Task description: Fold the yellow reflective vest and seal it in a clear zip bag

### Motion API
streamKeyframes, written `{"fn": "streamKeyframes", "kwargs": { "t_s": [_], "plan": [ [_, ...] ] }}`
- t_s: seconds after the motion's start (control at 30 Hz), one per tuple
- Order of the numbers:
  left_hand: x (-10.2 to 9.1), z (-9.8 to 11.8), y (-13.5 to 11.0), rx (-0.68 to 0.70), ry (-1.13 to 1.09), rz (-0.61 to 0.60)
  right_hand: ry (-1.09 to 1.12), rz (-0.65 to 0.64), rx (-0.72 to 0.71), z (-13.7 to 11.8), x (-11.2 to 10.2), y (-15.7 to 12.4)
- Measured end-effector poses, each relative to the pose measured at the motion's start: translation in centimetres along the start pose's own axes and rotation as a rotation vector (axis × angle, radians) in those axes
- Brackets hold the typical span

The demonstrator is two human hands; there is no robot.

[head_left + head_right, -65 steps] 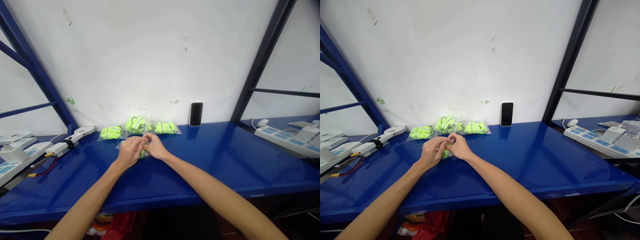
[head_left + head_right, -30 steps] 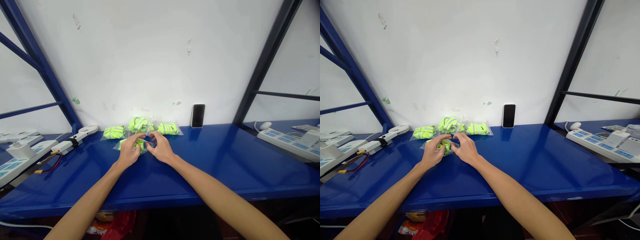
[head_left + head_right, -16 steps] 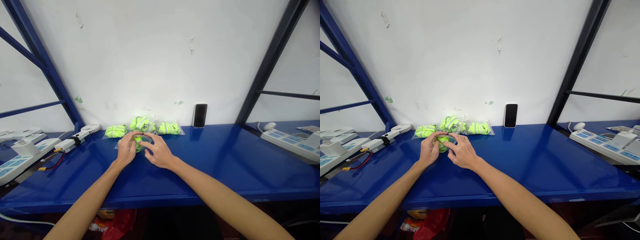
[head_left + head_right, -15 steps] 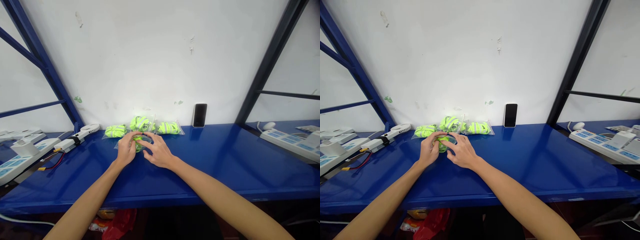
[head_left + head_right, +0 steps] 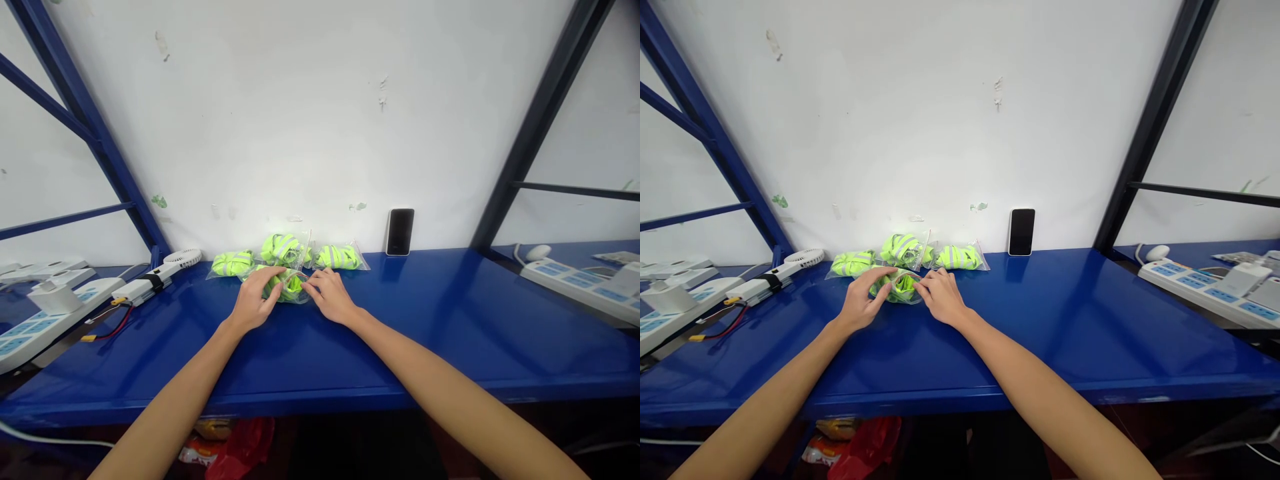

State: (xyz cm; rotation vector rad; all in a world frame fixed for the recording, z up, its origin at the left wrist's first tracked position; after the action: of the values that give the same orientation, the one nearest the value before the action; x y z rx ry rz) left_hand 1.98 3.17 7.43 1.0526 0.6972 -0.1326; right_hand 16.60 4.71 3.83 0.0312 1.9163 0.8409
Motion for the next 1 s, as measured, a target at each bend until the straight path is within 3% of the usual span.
{"fn": "streamKeyframes", "kwargs": {
  "t_s": [0.2,0.47,0.7,1.0],
  "plan": [
    [0.4,-0.2,0.3,0.064,0.105,0.016,0.128,-0.018,-0.002,0.0,0.4,-0.2],
    [1.1,0.7,0.2,0.112,0.181,0.020,0.139,-0.209,-0.108,-2.2,1.7,-0.8],
    [1.8,1.5,0.5,0.088,0.328,0.027,-0.001,0.036,-0.118,-3.1,0.2,-0.4],
    [1.4,0.9,0.9,0.013,0.403,0.062,0.230,0.110,-0.097,-3.0,-0.2,-0.1]
  ]
}}
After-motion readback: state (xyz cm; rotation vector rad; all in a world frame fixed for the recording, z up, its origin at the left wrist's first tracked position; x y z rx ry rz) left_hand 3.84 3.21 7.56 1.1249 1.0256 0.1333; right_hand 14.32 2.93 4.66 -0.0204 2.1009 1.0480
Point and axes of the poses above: each hand's wrist, its own y-axis towards the middle knuckle, its own x-axis out of the palm, z = x × y, the point moved 9 cm from there along y, towards the middle knuckle, and after that the axes turned 10 degrees about -y, right-handed, at the moved point
